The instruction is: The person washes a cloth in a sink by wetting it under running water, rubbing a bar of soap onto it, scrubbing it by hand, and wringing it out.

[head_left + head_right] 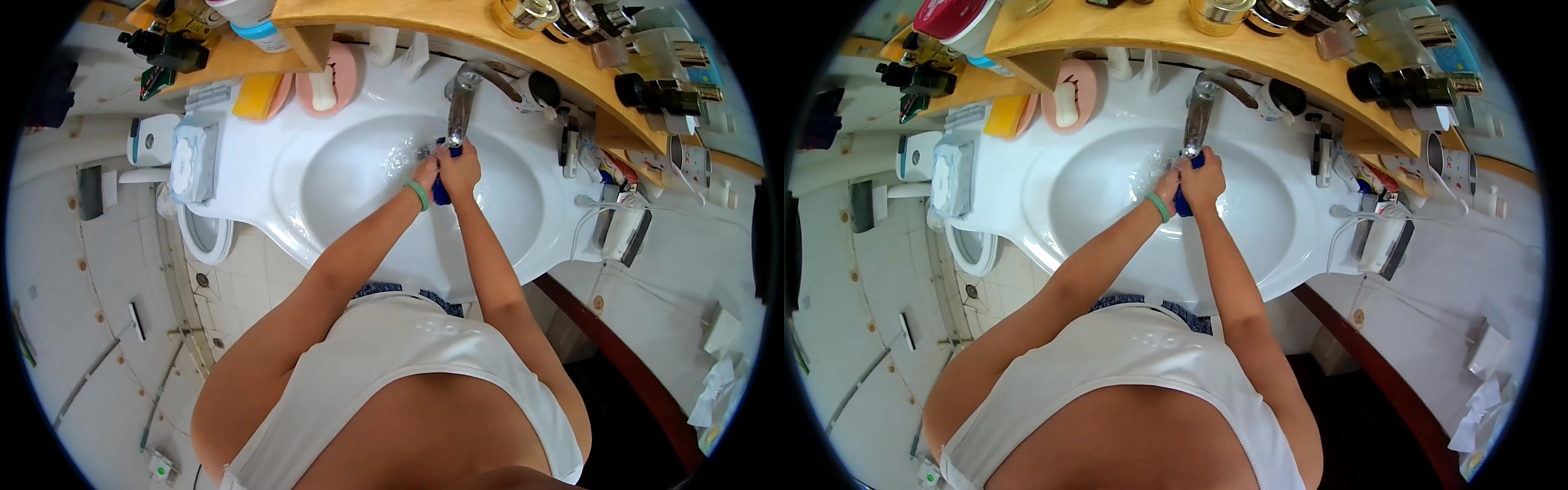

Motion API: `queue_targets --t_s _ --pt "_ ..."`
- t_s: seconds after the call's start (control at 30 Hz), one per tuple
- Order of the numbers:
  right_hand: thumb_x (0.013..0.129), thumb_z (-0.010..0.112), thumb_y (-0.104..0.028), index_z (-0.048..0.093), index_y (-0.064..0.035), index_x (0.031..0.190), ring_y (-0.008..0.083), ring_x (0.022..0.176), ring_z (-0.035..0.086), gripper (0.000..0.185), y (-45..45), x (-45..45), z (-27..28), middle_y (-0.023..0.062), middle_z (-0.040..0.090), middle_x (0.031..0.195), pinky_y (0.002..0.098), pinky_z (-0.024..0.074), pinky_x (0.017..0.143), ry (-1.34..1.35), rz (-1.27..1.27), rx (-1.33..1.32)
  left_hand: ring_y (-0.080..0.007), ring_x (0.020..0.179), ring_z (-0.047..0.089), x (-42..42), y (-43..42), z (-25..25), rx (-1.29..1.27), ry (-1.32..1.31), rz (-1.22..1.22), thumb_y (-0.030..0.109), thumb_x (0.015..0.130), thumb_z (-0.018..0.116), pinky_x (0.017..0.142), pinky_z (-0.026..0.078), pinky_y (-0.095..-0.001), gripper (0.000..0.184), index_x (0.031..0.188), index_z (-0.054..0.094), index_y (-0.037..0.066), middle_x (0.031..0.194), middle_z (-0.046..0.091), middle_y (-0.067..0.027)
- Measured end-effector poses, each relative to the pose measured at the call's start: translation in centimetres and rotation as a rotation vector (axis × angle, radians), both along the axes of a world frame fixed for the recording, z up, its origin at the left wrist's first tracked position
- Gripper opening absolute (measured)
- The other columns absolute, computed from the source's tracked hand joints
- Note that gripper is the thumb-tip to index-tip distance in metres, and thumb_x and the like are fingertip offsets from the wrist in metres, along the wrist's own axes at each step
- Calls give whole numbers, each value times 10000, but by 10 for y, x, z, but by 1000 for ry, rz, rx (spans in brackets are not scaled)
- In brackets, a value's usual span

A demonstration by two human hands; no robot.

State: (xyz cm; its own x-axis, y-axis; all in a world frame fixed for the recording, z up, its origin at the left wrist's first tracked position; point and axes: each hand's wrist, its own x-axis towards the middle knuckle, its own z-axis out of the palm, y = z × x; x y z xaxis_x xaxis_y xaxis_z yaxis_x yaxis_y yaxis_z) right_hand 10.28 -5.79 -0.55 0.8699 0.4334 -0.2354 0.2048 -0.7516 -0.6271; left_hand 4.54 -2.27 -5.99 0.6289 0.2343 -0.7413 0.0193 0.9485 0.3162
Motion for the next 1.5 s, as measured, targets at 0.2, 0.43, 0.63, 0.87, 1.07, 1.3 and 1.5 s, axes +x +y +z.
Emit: queue_targets --t_s 0.2,0.43,0.63,0.87,1.07,1.3,1.5 --pt "736 620 -240 555 -58 1033 339 929 543 354 -12 -54 23 164 475 1043 393 452 787 -101 145 318 -205 793 595 11 21 -78 -145 -197 20 384 911 402 653 494 -331 370 963 540 44 875 596 -103" --pt "745 591 -345 586 -87 1016 385 857 595 374 3 20 -23 202 621 912 431 465 727 85 21 -144 -197 793 611 9 24 10 219 203 -108 307 908 463 658 504 -349 305 1008 551 33 881 605 -89" --pt "684 616 -13 450 -35 1165 375 1090 420 509 -31 10 -35 205 470 1154 419 347 931 -160 224 173 -204 813 605 -17 50 28 3 108 -159 242 884 455 651 511 -366 257 1004 540 31 898 598 -75" --pt "650 748 -107 397 26 1222 229 883 573 684 -33 -26 -31 126 559 1011 290 464 794 264 221 364 -336 969 553 -23 62 53 109 -11 -23 -46 807 432 816 532 -446 385 1188 384 -17 1088 474 -227" --pt "840 551 -132 477 20 1042 111 640 564 263 -32 -21 -36 37 547 753 235 467 542 858 -284 590 -198 822 597 -43 68 58 893 314 -200 8 809 524 672 550 -312 281 1088 489 17 860 578 -114" --pt "782 352 64 461 19 1081 160 854 563 321 -26 -19 10 80 530 953 296 496 792 1265 -234 889 -211 675 583 -58 36 47 1669 292 -295 198 657 752 650 484 -326 271 833 629 34 767 615 -78" --pt "759 336 89 451 3 1156 162 907 533 422 -24 -13 5 94 530 1024 292 447 838 1297 -164 907 -229 685 613 -59 45 56 1880 221 -381 171 693 717 644 489 -323 231 864 661 26 767 634 -115"
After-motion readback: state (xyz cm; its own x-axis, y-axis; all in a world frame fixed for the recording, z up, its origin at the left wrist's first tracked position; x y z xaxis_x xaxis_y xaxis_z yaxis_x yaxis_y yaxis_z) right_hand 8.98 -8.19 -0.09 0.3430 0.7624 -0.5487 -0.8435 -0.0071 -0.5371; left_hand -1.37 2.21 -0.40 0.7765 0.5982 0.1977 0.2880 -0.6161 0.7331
